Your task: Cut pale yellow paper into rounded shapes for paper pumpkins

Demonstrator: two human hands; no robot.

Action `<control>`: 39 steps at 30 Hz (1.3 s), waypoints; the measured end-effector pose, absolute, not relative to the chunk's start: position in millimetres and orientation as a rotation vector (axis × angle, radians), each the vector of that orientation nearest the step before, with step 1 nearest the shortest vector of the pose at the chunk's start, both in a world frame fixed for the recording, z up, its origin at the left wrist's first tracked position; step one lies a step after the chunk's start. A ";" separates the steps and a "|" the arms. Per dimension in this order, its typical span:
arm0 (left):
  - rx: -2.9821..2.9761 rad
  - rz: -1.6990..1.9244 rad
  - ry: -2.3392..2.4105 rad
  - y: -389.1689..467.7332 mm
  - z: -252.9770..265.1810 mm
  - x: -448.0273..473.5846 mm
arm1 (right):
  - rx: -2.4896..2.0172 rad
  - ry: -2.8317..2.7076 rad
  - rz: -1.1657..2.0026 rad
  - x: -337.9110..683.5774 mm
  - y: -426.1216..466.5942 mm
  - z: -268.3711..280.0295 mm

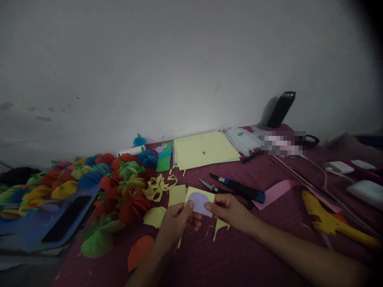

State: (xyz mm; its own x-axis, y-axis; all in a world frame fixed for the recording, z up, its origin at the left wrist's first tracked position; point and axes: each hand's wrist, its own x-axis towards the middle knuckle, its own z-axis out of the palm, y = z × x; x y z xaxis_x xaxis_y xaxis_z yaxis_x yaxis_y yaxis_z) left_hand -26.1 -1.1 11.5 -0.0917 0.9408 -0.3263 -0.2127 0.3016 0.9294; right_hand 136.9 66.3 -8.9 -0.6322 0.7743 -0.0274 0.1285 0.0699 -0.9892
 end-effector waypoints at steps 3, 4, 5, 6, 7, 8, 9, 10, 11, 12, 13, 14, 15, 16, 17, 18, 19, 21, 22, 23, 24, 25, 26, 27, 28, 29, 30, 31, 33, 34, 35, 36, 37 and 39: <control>0.752 1.153 1.303 0.0 11.4 -27.5 | -0.899 -1.793 1.658 136.6 66.2 -9.4; 0.754 1.159 1.300 0.4 11.4 -27.8 | -0.908 -1.783 1.670 136.6 66.1 -9.4; 0.759 1.165 1.295 0.9 11.4 -28.1 | -0.917 -1.772 1.682 136.6 65.9 -9.2; 0.764 1.168 1.289 1.2 11.3 -28.2 | -0.923 -1.763 1.693 136.5 65.7 -8.7; 0.770 1.167 1.281 1.4 11.2 -28.4 | -0.925 -1.754 1.703 136.4 65.6 -8.0; 0.777 1.168 1.274 1.5 11.0 -28.4 | -0.917 -1.745 1.714 136.3 65.4 -7.1; 0.782 1.168 1.272 1.5 11.0 -28.5 | -0.903 -1.736 1.724 136.1 65.4 -6.0; 0.785 1.170 1.274 1.3 11.0 -28.5 | -0.889 -1.727 1.734 135.9 65.3 -4.9; 0.786 1.173 1.277 1.0 11.2 -28.4 | -0.876 -1.718 1.743 135.7 65.4 -3.9; 0.785 1.172 1.279 0.5 11.7 -28.2 | -0.868 -1.710 1.747 135.5 65.6 -3.2; 0.781 1.170 1.279 0.1 12.4 -27.8 | -0.868 -1.706 1.746 135.4 65.9 -2.8; 0.773 1.170 1.278 -0.4 13.3 -27.2 | -0.879 -1.709 1.735 135.4 66.3 -2.7; 0.762 1.175 1.275 -0.8 14.5 -26.6 | -0.895 -1.716 1.716 135.5 66.7 -2.9; 0.746 1.187 1.267 -1.2 15.6 -25.9 | -0.908 -1.728 1.691 135.7 67.0 -3.2; 0.727 1.200 1.259 -1.4 16.8 -25.3 | -0.914 -1.744 1.668 135.9 67.1 -3.6; 0.709 1.218 1.251 -1.4 17.6 -24.9 | -0.911 -1.761 1.651 136.1 67.1 -4.1; 0.696 1.232 1.244 -1.3 18.2 -24.7 | -0.900 -1.778 1.642 136.2 66.9 -4.5; 0.689 1.225 1.239 -0.5 17.7 -25.1 | -0.871 -1.813 1.640 136.4 66.3 -5.3; 0.699 1.209 1.242 0.1 16.8 -25.6 | -0.861 -1.829 1.641 136.5 65.9 -5.8; 0.714 1.187 1.248 0.7 15.6 -26.3 | -0.857 -1.842 1.639 136.6 65.6 -6.5; 0.728 1.164 1.255 1.4 14.1 -27.1 | -0.856 -1.852 1.631 136.7 65.4 -7.4; 0.738 1.147 1.266 2.1 12.6 -27.9 | -0.860 -1.861 1.622 136.8 65.3 -8.4; 0.744 1.147 1.279 2.7 11.3 -28.7 | -0.865 -1.867 1.610 136.9 65.4 -9.5; 0.742 1.161 1.294 3.2 10.3 -29.5 | -0.871 -1.873 1.599 137.0 65.5 -10.6; 0.734 1.185 1.306 3.7 9.7 -30.3 | -0.880 -1.879 1.592 137.1 65.6 -11.7; 0.727 1.211 1.310 4.0 9.5 -30.9 | -0.890 -1.884 1.589 137.0 65.6 -12.5; 0.724 1.235 1.309 4.1 9.6 -31.3 | -0.898 -1.888 1.592 136.9 65.5 -13.2; 0.726 1.247 1.305 4.2 9.9 -31.6 | -0.902 -1.890 1.596 136.7 65.4 -13.6; 0.750 1.233 1.300 3.8 10.6 -31.7 | -0.894 -1.892 1.602 136.1 64.9 -13.9; 0.773 1.214 1.302 3.5 10.8 -31.6 | -0.882 -1.897 1.602 135.8 64.7 -13.8; 0.798 1.194 1.310 3.3 10.7 -31.4 | -0.868 -1.904 1.601 135.6 64.4 -13.6; 0.824 1.175 1.320 3.1 10.4 -31.3 | -0.855 -1.911 1.601 135.4 64.3 -13.4; 0.852 1.159 1.330 3.0 9.9 -31.2 | -0.847 -1.918 1.602 135.2 64.1 -13.4; 0.901 1.137 1.351 3.1 8.6 -31.5 | -0.841 -1.928 1.602 135.2 64.0 -13.5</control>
